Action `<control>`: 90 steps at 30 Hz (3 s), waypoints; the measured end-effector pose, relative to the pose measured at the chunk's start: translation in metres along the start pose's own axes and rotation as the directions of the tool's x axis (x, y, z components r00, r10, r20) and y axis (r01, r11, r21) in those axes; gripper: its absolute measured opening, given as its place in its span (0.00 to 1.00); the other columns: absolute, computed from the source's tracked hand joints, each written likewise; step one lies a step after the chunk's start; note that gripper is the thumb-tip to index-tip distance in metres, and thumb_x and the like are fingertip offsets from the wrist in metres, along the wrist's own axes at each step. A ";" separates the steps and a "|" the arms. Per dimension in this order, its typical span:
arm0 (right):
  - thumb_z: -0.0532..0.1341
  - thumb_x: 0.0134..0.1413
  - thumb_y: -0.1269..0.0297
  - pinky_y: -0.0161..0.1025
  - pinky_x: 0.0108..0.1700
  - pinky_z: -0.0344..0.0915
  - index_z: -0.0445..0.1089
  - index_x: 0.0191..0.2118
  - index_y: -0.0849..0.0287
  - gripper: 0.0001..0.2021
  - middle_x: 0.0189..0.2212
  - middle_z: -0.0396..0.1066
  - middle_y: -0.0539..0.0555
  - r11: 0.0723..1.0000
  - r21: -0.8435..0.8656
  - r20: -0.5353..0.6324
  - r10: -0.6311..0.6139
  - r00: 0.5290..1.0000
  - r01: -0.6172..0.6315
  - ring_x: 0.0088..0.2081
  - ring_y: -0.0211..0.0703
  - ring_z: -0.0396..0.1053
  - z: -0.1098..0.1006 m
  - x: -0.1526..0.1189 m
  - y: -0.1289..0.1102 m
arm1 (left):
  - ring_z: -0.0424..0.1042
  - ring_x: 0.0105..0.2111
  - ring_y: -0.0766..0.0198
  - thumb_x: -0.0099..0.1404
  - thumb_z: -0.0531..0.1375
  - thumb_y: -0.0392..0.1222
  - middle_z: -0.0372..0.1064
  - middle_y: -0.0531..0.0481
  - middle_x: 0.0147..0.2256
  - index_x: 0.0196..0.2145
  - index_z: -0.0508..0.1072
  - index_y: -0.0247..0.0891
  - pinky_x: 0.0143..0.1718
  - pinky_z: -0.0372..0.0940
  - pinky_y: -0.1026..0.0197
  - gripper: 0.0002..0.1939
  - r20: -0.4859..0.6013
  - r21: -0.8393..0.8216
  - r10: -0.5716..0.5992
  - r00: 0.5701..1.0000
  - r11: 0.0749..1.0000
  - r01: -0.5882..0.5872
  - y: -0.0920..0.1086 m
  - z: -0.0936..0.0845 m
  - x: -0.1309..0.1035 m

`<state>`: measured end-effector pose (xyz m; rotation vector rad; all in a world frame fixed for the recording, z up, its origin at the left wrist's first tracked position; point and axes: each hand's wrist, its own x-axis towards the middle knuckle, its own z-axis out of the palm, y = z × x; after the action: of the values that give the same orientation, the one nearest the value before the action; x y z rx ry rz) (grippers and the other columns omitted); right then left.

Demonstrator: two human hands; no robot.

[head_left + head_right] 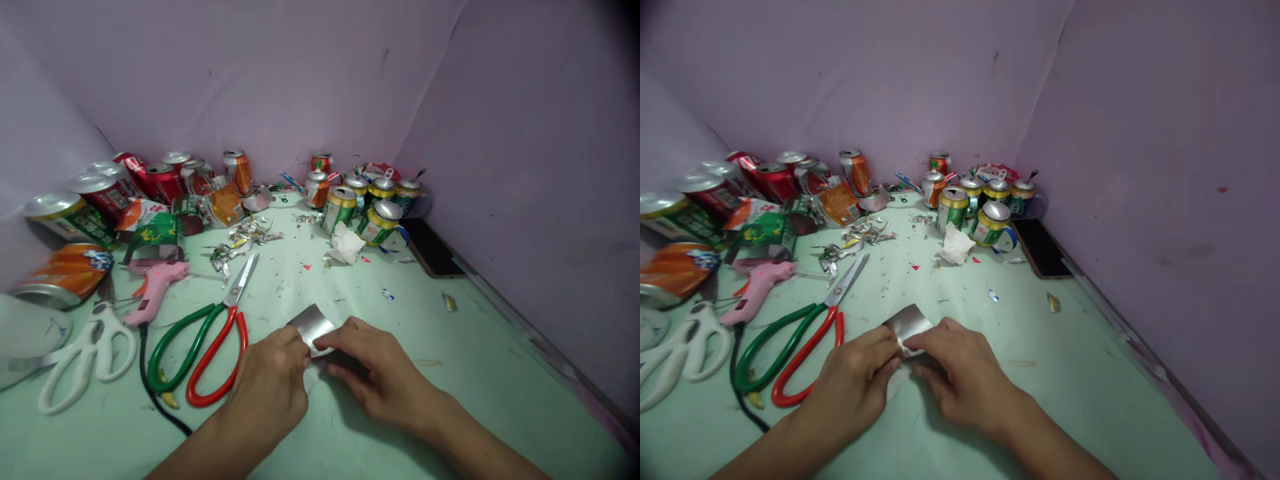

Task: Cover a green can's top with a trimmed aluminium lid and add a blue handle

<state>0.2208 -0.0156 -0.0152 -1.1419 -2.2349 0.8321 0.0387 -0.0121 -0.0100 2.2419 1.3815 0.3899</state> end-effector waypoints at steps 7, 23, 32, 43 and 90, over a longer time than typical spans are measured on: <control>0.57 0.50 0.77 0.43 0.42 0.59 0.54 0.55 0.54 0.26 0.41 0.71 0.51 1.000 -0.003 0.052 0.027 0.998 -0.027 0.41 0.44 0.60 0.001 0.001 -0.002 | 0.67 0.28 0.63 0.61 0.48 0.32 0.65 0.49 0.27 0.25 0.70 0.36 0.29 0.60 0.62 0.13 0.026 0.014 0.002 1.000 1.000 -0.002 -0.002 -0.001 -0.001; 0.56 0.51 0.76 0.42 0.43 0.61 0.56 0.50 0.54 0.21 0.37 0.73 0.50 0.998 0.040 0.004 0.057 0.998 -0.057 0.41 0.43 0.64 0.007 0.002 0.000 | 0.67 0.27 0.64 0.59 0.50 0.32 0.64 0.51 0.27 0.24 0.69 0.38 0.27 0.57 0.62 0.10 0.056 0.048 -0.029 0.998 0.999 0.026 -0.002 -0.003 0.004; 0.55 0.54 0.75 0.41 0.43 0.63 0.58 0.50 0.54 0.18 0.35 0.74 0.51 0.991 0.110 -0.063 0.080 0.995 -0.073 0.40 0.42 0.68 0.006 -0.001 -0.001 | 0.67 0.27 0.64 0.60 0.49 0.33 0.64 0.51 0.27 0.24 0.68 0.38 0.28 0.57 0.62 0.12 0.065 0.074 -0.019 0.998 0.997 0.014 0.000 -0.004 0.005; 0.54 0.53 0.75 0.35 0.36 0.64 0.61 0.47 0.54 0.16 0.36 0.73 0.50 0.998 -0.028 -0.049 -0.052 0.997 0.050 0.34 0.39 0.70 0.004 -0.006 -0.004 | 0.69 0.26 0.59 0.56 0.51 0.33 0.69 0.51 0.23 0.20 0.66 0.39 0.23 0.48 0.61 0.10 0.068 0.216 -0.156 0.985 0.967 0.138 0.006 -0.006 0.007; 0.47 0.60 0.72 0.45 0.53 0.66 0.67 0.49 0.65 0.16 0.53 0.64 0.60 0.764 -0.540 0.162 -0.317 0.934 0.353 0.52 0.49 0.66 0.014 -0.032 -0.007 | 0.69 0.23 0.59 0.54 0.51 0.35 0.70 0.51 0.22 0.20 0.63 0.40 0.23 0.49 0.62 0.08 0.125 0.178 -0.182 0.975 0.971 0.159 0.004 -0.006 0.015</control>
<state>0.2251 -0.0499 -0.0245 -0.8958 -2.7213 0.0435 0.0462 0.0014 -0.0028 2.2101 1.5668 0.0573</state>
